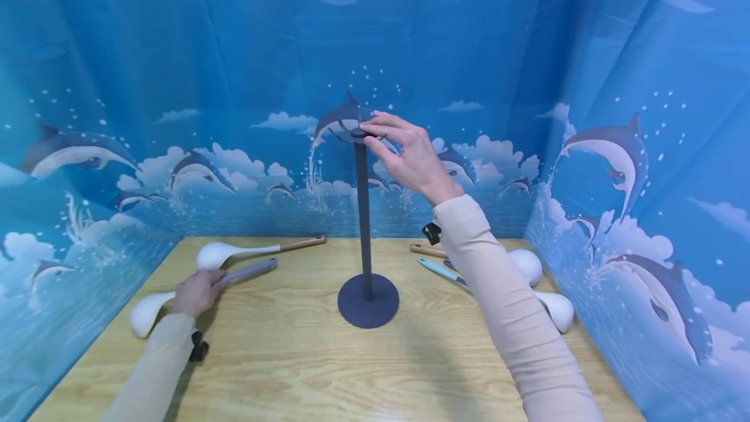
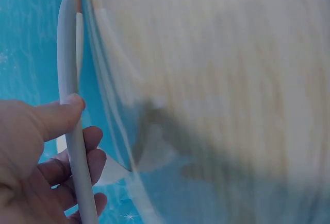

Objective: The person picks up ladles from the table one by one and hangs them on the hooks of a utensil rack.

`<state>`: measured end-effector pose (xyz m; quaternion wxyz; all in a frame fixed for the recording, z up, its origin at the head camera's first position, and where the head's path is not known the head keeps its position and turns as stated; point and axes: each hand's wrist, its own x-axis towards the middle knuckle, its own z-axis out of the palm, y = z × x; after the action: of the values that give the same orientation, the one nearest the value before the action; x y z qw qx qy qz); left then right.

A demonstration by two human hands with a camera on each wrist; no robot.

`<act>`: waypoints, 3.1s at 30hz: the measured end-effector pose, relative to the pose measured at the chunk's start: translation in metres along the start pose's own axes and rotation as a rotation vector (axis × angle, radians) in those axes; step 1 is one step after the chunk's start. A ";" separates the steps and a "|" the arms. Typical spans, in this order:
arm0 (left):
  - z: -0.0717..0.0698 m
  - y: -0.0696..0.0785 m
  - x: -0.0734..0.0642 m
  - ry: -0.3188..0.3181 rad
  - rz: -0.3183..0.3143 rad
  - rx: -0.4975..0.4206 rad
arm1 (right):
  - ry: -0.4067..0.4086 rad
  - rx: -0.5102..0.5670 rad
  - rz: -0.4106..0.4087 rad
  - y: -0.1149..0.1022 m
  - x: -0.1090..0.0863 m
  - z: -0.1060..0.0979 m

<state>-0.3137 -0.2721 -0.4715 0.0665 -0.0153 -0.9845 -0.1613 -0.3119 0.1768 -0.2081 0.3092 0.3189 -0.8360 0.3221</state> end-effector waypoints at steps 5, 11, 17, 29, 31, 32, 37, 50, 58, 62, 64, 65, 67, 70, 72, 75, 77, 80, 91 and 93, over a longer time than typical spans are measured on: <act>-0.003 0.008 0.003 -0.019 0.039 -0.059 | -0.002 0.021 0.005 0.000 -0.001 0.000; -0.002 0.020 0.004 0.057 0.111 -0.062 | -0.009 0.039 0.015 -0.001 -0.001 0.002; -0.005 0.035 0.003 0.199 0.190 -0.098 | -0.003 0.028 0.007 -0.002 0.000 0.005; -0.016 0.073 0.015 0.213 0.215 -0.228 | 0.025 0.018 0.009 0.000 -0.001 0.002; -0.017 0.078 0.015 0.189 0.218 -0.260 | 0.030 0.026 0.003 0.000 -0.001 0.003; -0.018 0.080 0.015 0.177 0.218 -0.275 | 0.030 0.030 0.001 0.000 -0.001 0.004; -0.021 0.089 0.015 0.175 0.217 -0.333 | 0.035 0.035 -0.008 -0.001 -0.002 0.004; -0.034 0.119 0.017 0.183 0.242 -0.510 | 0.041 0.030 -0.002 0.001 -0.002 0.004; -0.040 0.133 0.017 0.250 0.278 -0.554 | 0.038 0.053 0.001 0.001 0.000 0.005; -0.044 0.142 0.017 0.229 0.268 -0.592 | 0.038 0.060 0.009 0.001 0.001 0.006; -0.046 0.147 0.018 0.220 0.264 -0.611 | 0.039 0.063 0.013 0.001 0.001 0.007; -0.047 0.150 0.018 0.221 0.268 -0.620 | 0.039 0.065 0.013 0.001 0.001 0.007; -0.049 0.157 0.019 0.224 0.277 -0.635 | 0.039 0.071 0.016 0.001 0.000 0.007; -0.050 0.167 0.020 0.251 0.306 -0.649 | 0.039 0.082 0.020 0.002 0.000 0.005; -0.051 0.174 0.020 0.271 0.325 -0.662 | 0.039 0.090 0.023 0.002 -0.001 0.004; -0.052 0.182 0.021 0.300 0.345 -0.697 | 0.037 0.098 0.023 0.002 -0.001 0.003; -0.053 0.186 0.021 0.314 0.354 -0.711 | 0.035 0.101 0.020 0.002 0.000 0.003; -0.057 0.192 0.023 0.331 0.365 -0.721 | 0.028 0.113 0.014 0.002 0.001 0.003; -0.072 0.211 0.024 0.339 0.412 -0.721 | 0.026 0.127 0.031 0.004 0.000 0.002; -0.074 0.215 0.025 0.341 0.425 -0.718 | 0.027 0.132 0.034 0.005 0.000 0.002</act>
<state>-0.3181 -0.0915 -0.3309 0.2502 -0.2123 -0.8162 -0.4756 -0.3162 0.1777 -0.2111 0.2933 0.3199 -0.8140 0.3861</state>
